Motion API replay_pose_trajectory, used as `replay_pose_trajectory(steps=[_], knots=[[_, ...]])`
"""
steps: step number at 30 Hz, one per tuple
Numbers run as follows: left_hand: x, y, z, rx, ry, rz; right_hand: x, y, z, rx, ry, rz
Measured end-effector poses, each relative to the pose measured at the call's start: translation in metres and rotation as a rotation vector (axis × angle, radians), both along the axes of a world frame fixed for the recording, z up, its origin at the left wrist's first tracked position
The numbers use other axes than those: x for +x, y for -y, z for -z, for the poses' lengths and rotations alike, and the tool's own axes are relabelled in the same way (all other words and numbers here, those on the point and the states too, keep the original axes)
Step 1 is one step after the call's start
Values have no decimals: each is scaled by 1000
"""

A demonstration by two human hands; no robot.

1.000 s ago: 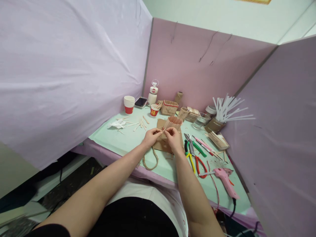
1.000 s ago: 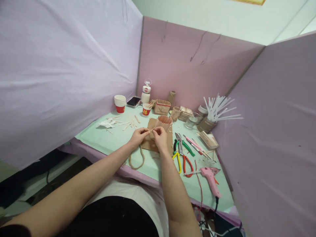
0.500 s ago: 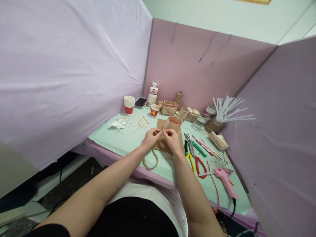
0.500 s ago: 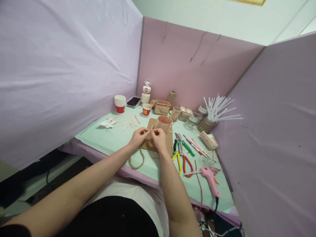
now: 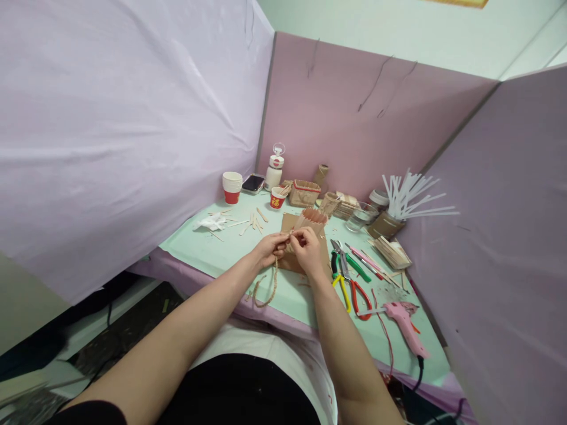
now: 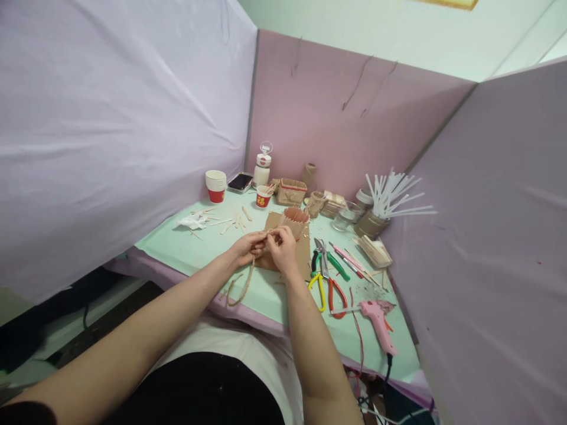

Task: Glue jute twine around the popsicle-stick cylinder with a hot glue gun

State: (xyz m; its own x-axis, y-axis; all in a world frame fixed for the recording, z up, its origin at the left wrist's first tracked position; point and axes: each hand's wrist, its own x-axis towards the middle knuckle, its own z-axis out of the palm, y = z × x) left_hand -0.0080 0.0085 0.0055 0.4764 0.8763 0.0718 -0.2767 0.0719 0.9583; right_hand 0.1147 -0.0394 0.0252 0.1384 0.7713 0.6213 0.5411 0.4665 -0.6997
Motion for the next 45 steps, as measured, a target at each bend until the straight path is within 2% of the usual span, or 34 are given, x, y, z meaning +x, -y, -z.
replay_pose_trajectory(steps=[8,14,20,26,32,37,41,45], knots=[[6,7,4,91,-37,-55,6,-4,1,-93,-112,19],[7,16,0,261,-179,-53,17,-14,11,-175,-277,158],[7,26,-9,514,-326,46,24,-19,16,-145,-348,344],[6,27,-11,537,-357,107,20,-19,18,-126,-400,390],[7,24,-5,528,-360,37,30,-21,17,-145,-504,254],[8,19,-3,329,-266,23,34,-19,10,-110,-613,128],[7,15,-2,290,-201,-23,29,-16,5,-97,-659,57],[6,13,-1,244,-157,-34,26,-13,0,-139,-778,-127]])
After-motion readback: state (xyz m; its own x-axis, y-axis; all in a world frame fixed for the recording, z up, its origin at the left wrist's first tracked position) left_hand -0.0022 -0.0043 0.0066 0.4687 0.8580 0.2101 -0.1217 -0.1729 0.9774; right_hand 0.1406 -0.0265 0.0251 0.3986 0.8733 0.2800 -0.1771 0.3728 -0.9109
